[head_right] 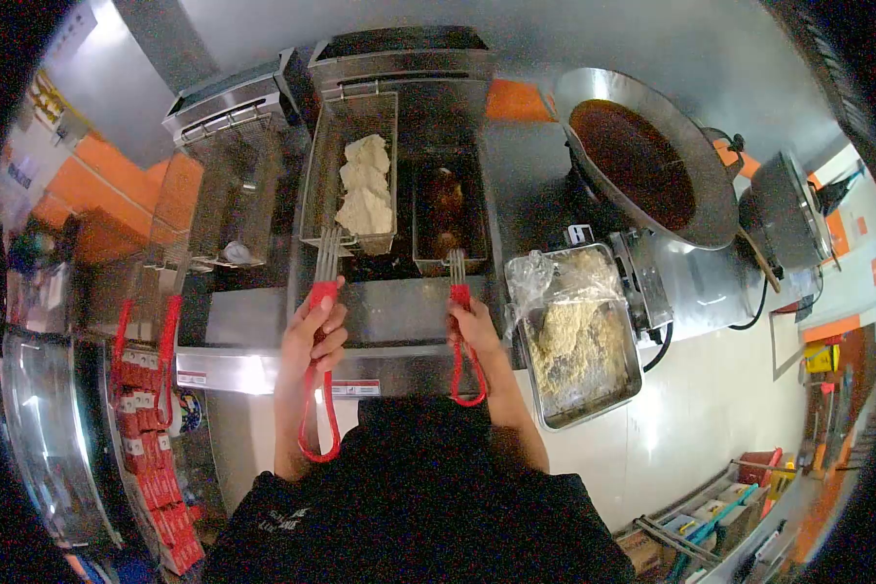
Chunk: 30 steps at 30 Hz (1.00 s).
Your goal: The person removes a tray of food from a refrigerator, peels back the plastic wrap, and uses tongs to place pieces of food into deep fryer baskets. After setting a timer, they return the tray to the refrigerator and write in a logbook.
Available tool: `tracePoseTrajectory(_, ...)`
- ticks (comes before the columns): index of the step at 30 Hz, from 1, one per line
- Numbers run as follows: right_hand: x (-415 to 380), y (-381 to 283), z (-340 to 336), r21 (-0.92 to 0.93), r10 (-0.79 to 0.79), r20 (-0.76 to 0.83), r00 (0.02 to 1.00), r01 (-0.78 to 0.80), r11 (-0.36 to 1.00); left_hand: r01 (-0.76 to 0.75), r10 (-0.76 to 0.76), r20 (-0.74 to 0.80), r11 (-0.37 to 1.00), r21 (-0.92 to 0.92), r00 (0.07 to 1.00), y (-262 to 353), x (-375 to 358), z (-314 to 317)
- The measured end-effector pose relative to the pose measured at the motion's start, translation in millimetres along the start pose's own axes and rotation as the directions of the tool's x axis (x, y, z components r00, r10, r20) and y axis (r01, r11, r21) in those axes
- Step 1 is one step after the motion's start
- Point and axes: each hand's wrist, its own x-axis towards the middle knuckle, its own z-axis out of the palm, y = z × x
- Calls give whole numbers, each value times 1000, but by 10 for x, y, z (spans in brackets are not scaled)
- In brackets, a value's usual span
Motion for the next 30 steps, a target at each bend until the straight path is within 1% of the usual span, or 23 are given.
tracePoseTrajectory(3,110,300,-158,-139,-121,-9,993,118,983,-2,2,5,1000,2,1000,15,-2,18)
tracePoseTrajectory(4,192,442,-235,-316,-246,-42,968,221,923,-5,5,6,1000,9,1000,28,-12,32)
tracePoseTrajectory(5,266,597,-322,-484,-370,-54,928,300,822,-6,6,1,1000,5,1000,31,-28,43)
tracePoseTrajectory(6,229,567,-293,-637,-488,-40,872,354,685,-10,10,-2,1000,0,1000,40,-39,58)
tracePoseTrajectory(7,200,522,-278,-778,-641,-53,765,371,507,-13,13,-6,1000,-5,1000,47,-52,75)
tracePoseTrajectory(8,169,479,-263,-888,-770,-31,638,335,313,-27,28,-23,999,23,999,37,-93,86)
tracePoseTrajectory(9,76,304,-151,-960,-870,29,492,256,113,-45,47,-38,998,53,998,27,-145,99)
tracePoseTrajectory(10,-26,112,3,-847,-785,-45,618,393,358,-64,68,-51,995,83,996,12,-195,107)
tracePoseTrajectory(11,-156,-83,212,-663,-668,-75,740,463,588,-55,57,-23,995,84,998,-19,-274,84)
tracePoseTrajectory(12,-258,-253,428,-426,-535,-56,843,464,777,-47,47,4,995,85,999,-53,-375,40)
tracePoseTrajectory(13,-310,-381,642,-317,-425,91,900,431,845,-40,38,32,995,88,999,-86,-464,11)
tracePoseTrajectory(14,-377,-447,875,-213,-314,247,917,368,905,-22,21,17,996,85,1000,-115,-559,7)
tracePoseTrajectory(16,-539,-457,1445,-32,-316,334,888,346,938,13,-12,-13,997,80,1000,-144,-703,20)
tracePoseTrajectory(17,-725,-664,1642,151,-172,363,916,124,981,8,-6,-20,994,112,1000,-142,-719,23)
tracePoseTrajectory(18,-839,-831,1786,318,-34,420,907,-112,942,2,2,-28,989,146,1000,-134,-732,25)
tracePoseTrajectory(21,-663,-723,1957,426,-54,440,896,-155,891,-48,51,-6,973,224,999,-72,-729,86)
tracePoseTrajectory(22,-700,-743,1990,432,-77,398,914,-112,895,-56,58,-3,969,240,998,-61,-735,100)
tracePoseTrajectory(25,-719,-810,1949,404,-121,426,897,-69,912,-87,86,14,961,264,996,-54,-736,133)
tracePoseTrajectory(29,-790,-864,1905,333,-143,404,904,0,943,-89,81,42,958,274,996,-84,-784,220)
tracePoseTrajectory(30,-839,-873,1893,336,-138,398,907,-4,942,-84,84,12,959,271,996,-99,-825,270)
